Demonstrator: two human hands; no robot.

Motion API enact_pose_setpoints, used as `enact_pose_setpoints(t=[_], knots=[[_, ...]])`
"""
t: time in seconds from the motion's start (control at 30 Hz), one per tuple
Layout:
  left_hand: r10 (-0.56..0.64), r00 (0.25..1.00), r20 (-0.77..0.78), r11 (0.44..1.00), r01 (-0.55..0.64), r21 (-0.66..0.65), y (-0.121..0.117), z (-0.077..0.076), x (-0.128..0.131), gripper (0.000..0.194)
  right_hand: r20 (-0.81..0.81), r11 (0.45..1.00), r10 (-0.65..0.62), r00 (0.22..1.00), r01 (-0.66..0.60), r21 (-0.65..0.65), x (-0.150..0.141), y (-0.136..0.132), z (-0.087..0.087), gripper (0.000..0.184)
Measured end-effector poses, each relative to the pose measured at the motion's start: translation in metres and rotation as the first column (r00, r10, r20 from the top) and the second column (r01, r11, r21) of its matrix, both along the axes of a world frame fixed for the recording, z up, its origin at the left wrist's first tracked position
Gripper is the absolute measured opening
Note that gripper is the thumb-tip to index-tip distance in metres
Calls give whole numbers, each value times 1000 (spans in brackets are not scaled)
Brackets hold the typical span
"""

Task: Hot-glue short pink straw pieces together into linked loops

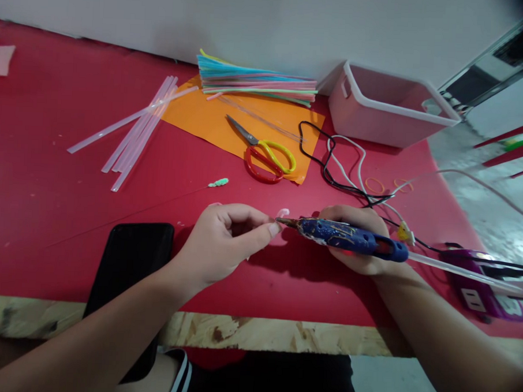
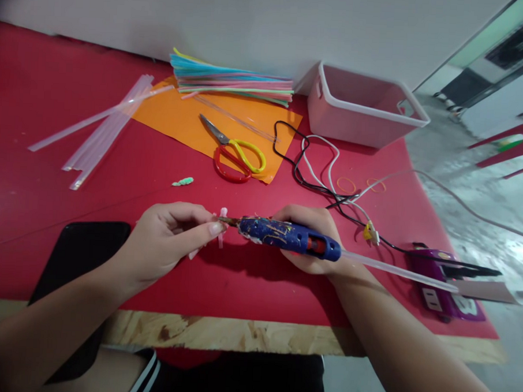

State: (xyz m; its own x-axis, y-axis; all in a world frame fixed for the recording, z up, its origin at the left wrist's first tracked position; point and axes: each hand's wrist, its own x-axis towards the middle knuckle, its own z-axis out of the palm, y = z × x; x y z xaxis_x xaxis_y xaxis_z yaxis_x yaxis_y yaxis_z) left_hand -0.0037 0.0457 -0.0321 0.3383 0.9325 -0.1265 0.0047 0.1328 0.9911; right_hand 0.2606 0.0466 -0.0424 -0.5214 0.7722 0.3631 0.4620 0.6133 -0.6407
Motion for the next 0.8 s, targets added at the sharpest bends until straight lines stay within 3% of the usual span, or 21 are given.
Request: enact_pose_setpoints(t=[0.33, 0.8], knots=[[-7, 1000, -15, 1000, 7, -20, -1, 2, -2, 15, 14, 994, -52, 999, 54, -100, 1, -4, -1, 13], [-6, 1000, 18, 1000, 6, -9, -2, 1, -1, 16, 7, 995, -25, 1000, 26, -100, 3, -3, -2, 18]])
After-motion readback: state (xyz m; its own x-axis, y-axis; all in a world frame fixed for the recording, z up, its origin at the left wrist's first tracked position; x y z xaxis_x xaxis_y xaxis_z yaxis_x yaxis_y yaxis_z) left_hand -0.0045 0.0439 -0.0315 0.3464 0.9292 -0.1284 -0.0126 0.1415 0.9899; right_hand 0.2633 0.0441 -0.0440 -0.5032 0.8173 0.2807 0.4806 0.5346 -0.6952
